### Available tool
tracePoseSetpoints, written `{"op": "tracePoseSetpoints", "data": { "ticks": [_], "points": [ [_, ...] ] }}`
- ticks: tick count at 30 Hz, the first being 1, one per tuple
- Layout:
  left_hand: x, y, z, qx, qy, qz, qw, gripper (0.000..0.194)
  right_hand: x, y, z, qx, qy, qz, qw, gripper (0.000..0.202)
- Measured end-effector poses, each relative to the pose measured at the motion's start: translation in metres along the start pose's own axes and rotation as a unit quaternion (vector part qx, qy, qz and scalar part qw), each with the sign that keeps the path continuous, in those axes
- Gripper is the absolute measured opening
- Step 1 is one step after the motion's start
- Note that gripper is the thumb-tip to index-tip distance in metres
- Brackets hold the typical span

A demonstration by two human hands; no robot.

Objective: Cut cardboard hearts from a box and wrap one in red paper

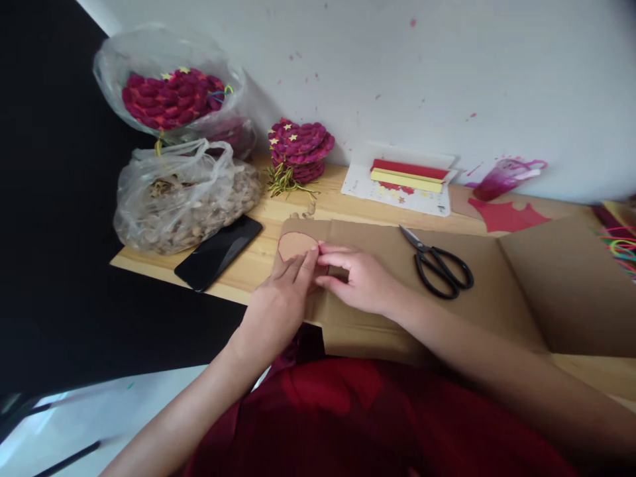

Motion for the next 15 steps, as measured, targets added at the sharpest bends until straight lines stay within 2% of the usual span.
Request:
{"op": "tracePoseSetpoints", "data": {
  "ticks": [3,7,11,15],
  "points": [
    [0.001,-0.005,-0.001,0.008,0.024,-0.046,0.999,0.051,-0.012,-0.002,0.024,0.028,-0.008,-0.057,0.998,0.018],
    [0.004,-0.006,0.003,0.01,0.053,-0.046,0.998,0.045,-0.045,-0.006,0.072,-0.051,-0.072,-0.101,0.991,0.016],
    [0.006,-0.008,0.007,0.018,0.056,-0.064,0.996,0.04,-0.09,-0.026,0.116,-0.117,-0.142,-0.183,0.966,0.015],
    [0.004,-0.007,0.001,0.022,0.059,-0.084,0.994,0.043,-0.122,-0.048,0.159,-0.135,-0.202,-0.262,0.934,0.02]
  ]
}}
Point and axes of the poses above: each hand's wrist, its own x-axis towards the middle knuckle, its own z-axis out of the back of the hand, y = z × x, the point moved 6 cm from there along x, towards the middle knuckle, and after that the axes turned 6 degrees about -x, right-handed, at the moved point
